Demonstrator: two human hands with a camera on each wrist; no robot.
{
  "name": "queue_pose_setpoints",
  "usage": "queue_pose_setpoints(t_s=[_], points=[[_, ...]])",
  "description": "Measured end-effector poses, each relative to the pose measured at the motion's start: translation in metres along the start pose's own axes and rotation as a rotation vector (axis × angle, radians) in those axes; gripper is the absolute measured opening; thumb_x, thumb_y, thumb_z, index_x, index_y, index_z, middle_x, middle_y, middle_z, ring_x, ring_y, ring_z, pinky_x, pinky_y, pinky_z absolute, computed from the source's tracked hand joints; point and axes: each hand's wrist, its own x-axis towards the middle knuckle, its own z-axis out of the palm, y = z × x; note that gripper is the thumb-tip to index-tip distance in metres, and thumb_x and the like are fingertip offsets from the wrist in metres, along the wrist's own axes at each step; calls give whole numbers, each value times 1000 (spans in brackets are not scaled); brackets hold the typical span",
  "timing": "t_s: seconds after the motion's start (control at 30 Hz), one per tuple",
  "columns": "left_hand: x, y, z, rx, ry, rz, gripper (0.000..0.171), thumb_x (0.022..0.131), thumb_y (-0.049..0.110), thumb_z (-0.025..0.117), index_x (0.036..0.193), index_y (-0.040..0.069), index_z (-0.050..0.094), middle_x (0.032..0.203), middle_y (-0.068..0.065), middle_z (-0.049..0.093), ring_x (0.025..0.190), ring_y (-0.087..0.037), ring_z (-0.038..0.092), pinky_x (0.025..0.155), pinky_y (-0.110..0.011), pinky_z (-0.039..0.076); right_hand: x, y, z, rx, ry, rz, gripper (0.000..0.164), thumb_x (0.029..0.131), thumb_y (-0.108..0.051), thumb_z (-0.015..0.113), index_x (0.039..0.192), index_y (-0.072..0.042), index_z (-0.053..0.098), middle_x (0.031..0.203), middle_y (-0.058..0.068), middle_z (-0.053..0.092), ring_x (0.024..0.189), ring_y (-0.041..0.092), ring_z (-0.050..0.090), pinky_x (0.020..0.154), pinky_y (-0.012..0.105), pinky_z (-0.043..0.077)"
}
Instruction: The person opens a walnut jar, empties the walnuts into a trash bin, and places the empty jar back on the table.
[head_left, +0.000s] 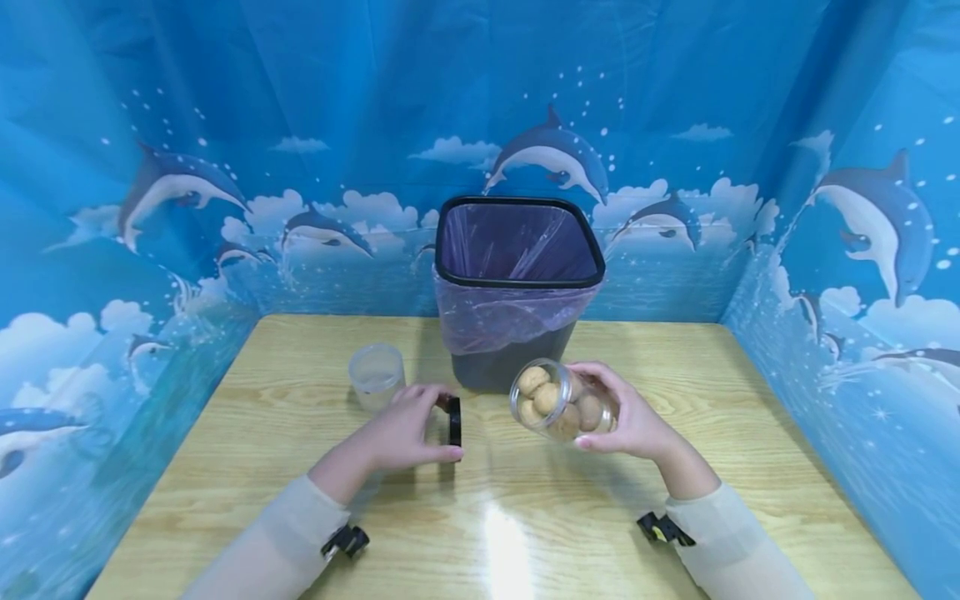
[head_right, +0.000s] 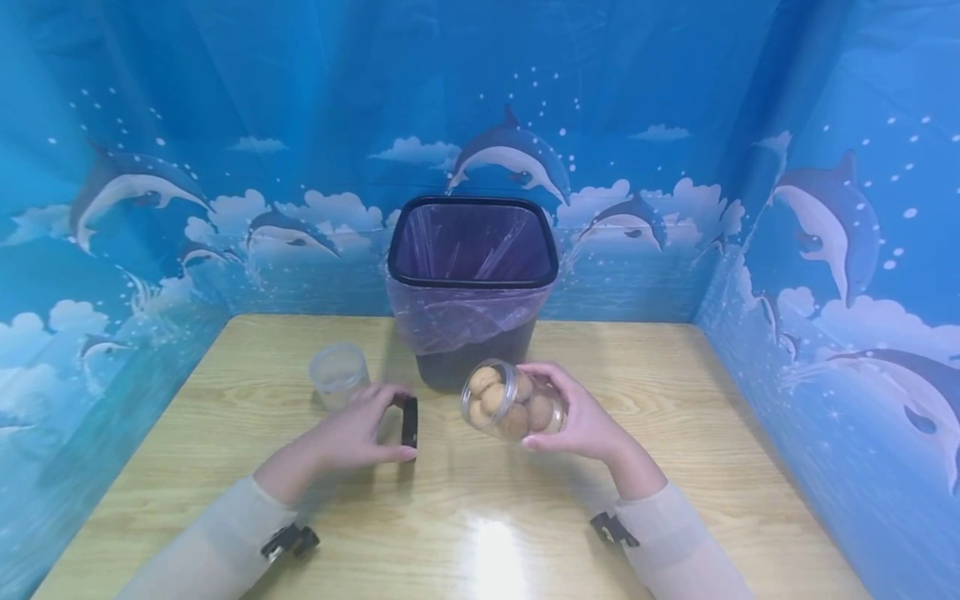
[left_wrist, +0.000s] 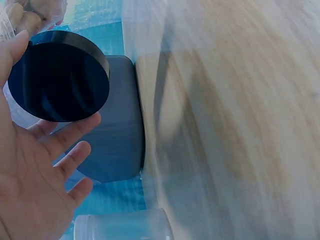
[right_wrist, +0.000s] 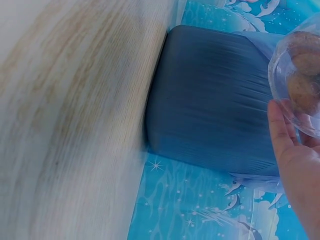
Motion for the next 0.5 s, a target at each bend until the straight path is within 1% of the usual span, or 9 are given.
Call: queue_pose_setpoints(t_s=[0.2,0.5], points=[[-2,-5,3,-12,-24,-23,90,79,64,75,147,16,43,140,-7,50,135,-34,40,109,-57,35,-1,-1,1,9,0,-5,90,65,3,87,144,-3,44,137,3,54,125,14,51,107,23,38],[-5,-13,7,-13,-35,-11,87,80,61,76,145,14,44,140,-7,51,135,-35,40,113,-57,27,-2,3,1,11,-1,-41,91,65,4,86,144,-2,44,136,4,54,124,14,51,106,22,38]])
